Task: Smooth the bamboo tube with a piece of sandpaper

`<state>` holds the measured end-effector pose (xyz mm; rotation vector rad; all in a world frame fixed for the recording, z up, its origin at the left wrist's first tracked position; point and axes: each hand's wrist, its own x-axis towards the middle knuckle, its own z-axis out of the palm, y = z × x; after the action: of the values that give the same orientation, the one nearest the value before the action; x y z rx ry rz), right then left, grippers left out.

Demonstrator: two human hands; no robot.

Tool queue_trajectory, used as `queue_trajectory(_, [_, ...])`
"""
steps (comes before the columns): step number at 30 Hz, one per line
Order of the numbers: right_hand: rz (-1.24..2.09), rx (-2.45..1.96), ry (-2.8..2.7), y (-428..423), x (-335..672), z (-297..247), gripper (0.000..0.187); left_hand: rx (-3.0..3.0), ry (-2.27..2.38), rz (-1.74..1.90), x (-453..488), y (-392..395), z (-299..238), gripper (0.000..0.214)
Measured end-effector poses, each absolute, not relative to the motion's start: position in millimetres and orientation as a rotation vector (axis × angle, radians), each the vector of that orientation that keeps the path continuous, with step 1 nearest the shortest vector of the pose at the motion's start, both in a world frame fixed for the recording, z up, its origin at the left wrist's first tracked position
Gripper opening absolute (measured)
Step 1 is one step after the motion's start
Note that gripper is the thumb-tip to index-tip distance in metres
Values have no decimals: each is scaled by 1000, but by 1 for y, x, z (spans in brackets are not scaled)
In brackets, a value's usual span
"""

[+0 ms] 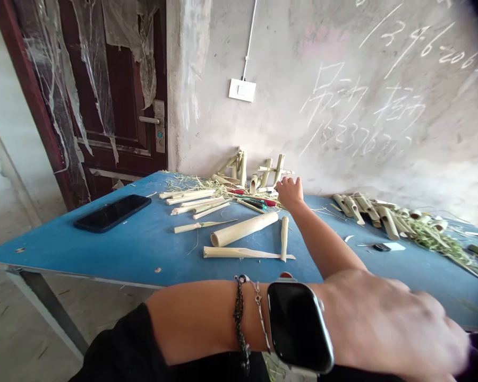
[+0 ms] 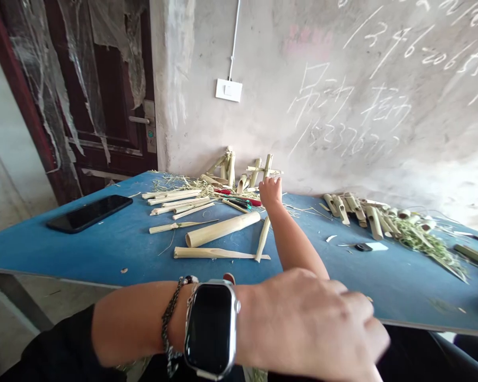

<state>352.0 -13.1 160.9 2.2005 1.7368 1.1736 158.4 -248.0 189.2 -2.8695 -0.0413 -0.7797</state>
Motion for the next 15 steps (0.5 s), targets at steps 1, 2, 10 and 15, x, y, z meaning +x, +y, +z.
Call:
queue_trajectory(1, [1178, 2202, 1735, -14, 352, 162, 35, -2883, -1, -752, 160, -243, 191, 25])
queue_trajectory(2, [1180, 2205, 1732, -14, 352, 162, 35, -2892, 22, -724, 163, -237, 193, 27])
queue_trajectory(10, [1157, 2204, 1730, -16, 351, 161, 36, -3004, 74, -511, 165, -226, 209, 28])
queue_trajectory(15, [1147, 2209, 1725, -16, 352, 161, 36, -2994, 129, -403, 162, -235, 214, 39])
